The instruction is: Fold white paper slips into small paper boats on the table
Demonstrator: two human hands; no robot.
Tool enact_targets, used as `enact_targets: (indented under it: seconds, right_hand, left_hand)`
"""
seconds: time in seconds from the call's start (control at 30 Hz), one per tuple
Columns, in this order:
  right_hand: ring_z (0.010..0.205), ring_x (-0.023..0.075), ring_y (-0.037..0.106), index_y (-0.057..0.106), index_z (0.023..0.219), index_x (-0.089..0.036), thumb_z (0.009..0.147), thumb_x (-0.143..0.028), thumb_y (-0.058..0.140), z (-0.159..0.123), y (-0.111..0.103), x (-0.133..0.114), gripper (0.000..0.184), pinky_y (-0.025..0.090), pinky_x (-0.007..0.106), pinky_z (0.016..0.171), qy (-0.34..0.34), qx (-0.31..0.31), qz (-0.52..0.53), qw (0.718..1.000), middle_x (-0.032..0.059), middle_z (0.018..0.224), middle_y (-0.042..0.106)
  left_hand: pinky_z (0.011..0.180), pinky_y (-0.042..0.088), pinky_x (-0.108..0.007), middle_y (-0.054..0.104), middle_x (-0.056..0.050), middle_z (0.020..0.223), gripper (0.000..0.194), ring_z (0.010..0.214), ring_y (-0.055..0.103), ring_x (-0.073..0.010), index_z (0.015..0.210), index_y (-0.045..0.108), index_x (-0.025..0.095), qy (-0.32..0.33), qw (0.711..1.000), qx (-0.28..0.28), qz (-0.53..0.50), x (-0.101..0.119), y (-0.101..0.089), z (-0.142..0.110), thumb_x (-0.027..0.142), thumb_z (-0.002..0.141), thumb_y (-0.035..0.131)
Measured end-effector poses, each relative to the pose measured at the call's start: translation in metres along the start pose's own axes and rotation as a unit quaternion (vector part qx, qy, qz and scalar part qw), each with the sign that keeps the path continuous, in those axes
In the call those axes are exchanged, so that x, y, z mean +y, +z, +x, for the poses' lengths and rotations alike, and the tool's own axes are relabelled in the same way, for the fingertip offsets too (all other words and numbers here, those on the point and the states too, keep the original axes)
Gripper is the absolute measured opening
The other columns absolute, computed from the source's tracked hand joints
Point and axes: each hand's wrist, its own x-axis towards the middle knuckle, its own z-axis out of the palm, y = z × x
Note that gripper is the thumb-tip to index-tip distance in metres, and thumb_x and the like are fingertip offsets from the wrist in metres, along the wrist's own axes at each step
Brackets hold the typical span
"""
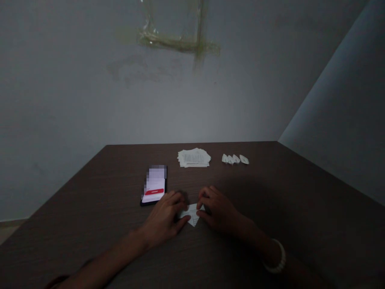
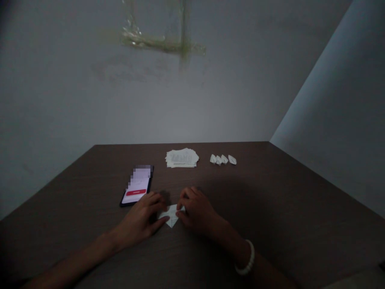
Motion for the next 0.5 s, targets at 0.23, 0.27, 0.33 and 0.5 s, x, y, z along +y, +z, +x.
enact_targets:
  seconds: [0.23, 0.27, 0.33, 0.5]
  right_hand:
    - [0.096, 0.021, 0.048, 0.062, 0.087, -0.018, 0.074, -0.023, 0.074, 0.0026, -0.0004, 0.0001, 0.019, 0.039, 0.034, 0.082, 0.016, -0.003, 0.016, 1.0, 0.0055, 0.1, 0.055]
    - [0.096, 0.0209, 0.048, 0.062, 0.087, -0.018, 0.073, -0.023, 0.075, 0.0031, 0.0002, 0.0006, 0.02, 0.039, 0.034, 0.082, 0.018, -0.004, 0.019, 1.0, 0.0052, 0.1, 0.055]
    - [0.095, 0.0203, 0.048, 0.061, 0.086, -0.018, 0.071, -0.023, 0.076, 0.0037, 0.0017, 0.0018, 0.022, 0.038, 0.034, 0.082, 0.023, 0.0, 0.023, 0.999, 0.0044, 0.099, 0.055]
    - [0.095, 0.0191, 0.049, 0.06, 0.085, -0.018, 0.069, -0.02, 0.079, 0.0037, 0.0039, 0.0033, 0.025, 0.038, 0.032, 0.082, 0.026, 0.006, 0.041, 0.999, 0.0034, 0.099, 0.055]
  left_hand:
    - [0.081, 0.043, -0.039, 0.056, -0.004, 0.093, 0.013, 0.093, 0.052, -0.0238, 0.085, 0.06, 0.018, -0.067, 0.996, 0.006, -0.054, -0.0023, 0.0063, 0.0025, 0.018, 0.076, 0.068]
    - [0.081, 0.043, -0.039, 0.056, -0.004, 0.093, 0.014, 0.094, 0.052, -0.0236, 0.085, 0.059, 0.018, -0.069, 0.996, 0.007, -0.06, -0.003, 0.0069, 0.0027, 0.017, 0.074, 0.069]
    - [0.081, 0.043, -0.039, 0.055, -0.004, 0.093, 0.015, 0.093, 0.052, -0.0236, 0.084, 0.059, 0.018, -0.075, 0.995, 0.004, -0.066, -0.0035, 0.0075, 0.003, 0.016, 0.073, 0.069]
    - [0.078, 0.042, -0.038, 0.055, -0.004, 0.091, 0.008, 0.091, 0.051, -0.0234, 0.08, 0.059, 0.018, -0.078, 0.995, -0.001, -0.063, 0.0005, 0.0062, 0.003, 0.016, 0.075, 0.065]
